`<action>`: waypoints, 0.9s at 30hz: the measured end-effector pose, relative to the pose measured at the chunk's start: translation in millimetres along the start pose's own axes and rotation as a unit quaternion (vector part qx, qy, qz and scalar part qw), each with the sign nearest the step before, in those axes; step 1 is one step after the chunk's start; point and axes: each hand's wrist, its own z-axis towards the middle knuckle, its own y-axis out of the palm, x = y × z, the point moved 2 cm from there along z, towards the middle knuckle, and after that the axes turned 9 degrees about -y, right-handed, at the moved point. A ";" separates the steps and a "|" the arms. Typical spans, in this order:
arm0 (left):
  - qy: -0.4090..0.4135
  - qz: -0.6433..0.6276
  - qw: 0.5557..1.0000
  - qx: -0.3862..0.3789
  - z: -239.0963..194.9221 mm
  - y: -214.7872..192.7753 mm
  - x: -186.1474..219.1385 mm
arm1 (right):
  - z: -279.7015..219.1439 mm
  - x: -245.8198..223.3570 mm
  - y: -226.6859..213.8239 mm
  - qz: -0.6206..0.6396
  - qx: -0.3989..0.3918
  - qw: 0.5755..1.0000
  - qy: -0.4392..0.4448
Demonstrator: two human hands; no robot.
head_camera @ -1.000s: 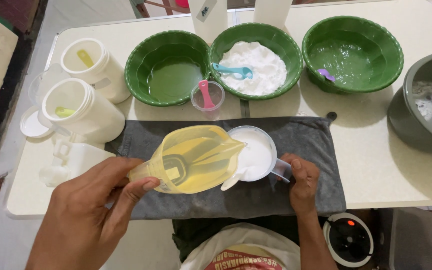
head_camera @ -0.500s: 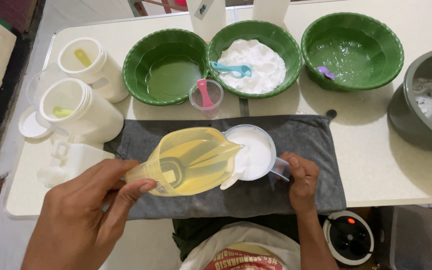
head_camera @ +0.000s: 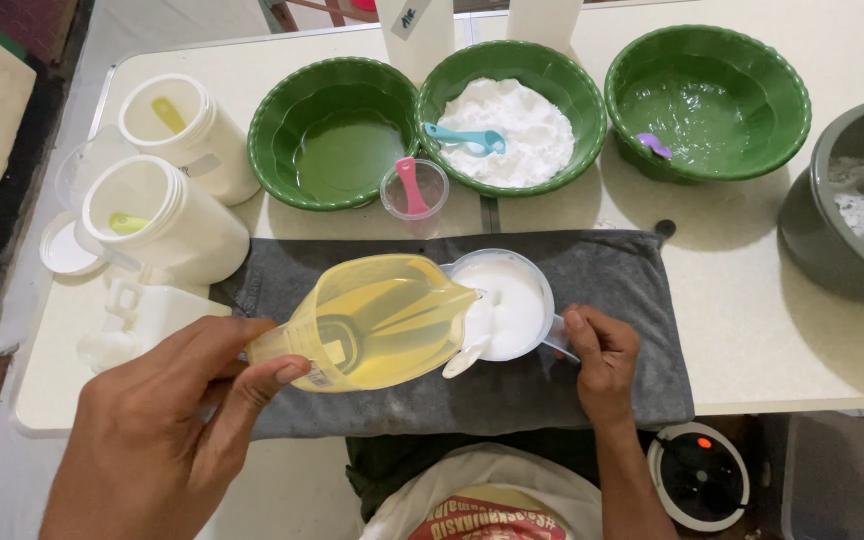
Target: Mixing white liquid in a small cup using a spoon and adding more liquid from a pitcher.
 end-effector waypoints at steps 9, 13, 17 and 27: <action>-0.009 0.012 1.000 -0.001 0.0 -1.6 1.6 | 0.9 -1.3 -0.1 -0.004 -0.006 1.000 -0.004; -0.014 0.006 1.000 -0.007 -0.3 -1.2 2.0 | 0.9 -2.2 -0.2 -0.010 -0.009 1.000 -0.009; -0.002 0.006 1.000 0.006 -0.2 -2.5 5.0 | 1.7 -3.6 0.3 -0.006 -0.008 1.000 -0.010; 0.008 0.021 1.000 0.013 0.4 -2.2 5.1 | 3.8 -8.7 1.8 -0.004 -0.010 1.000 -0.009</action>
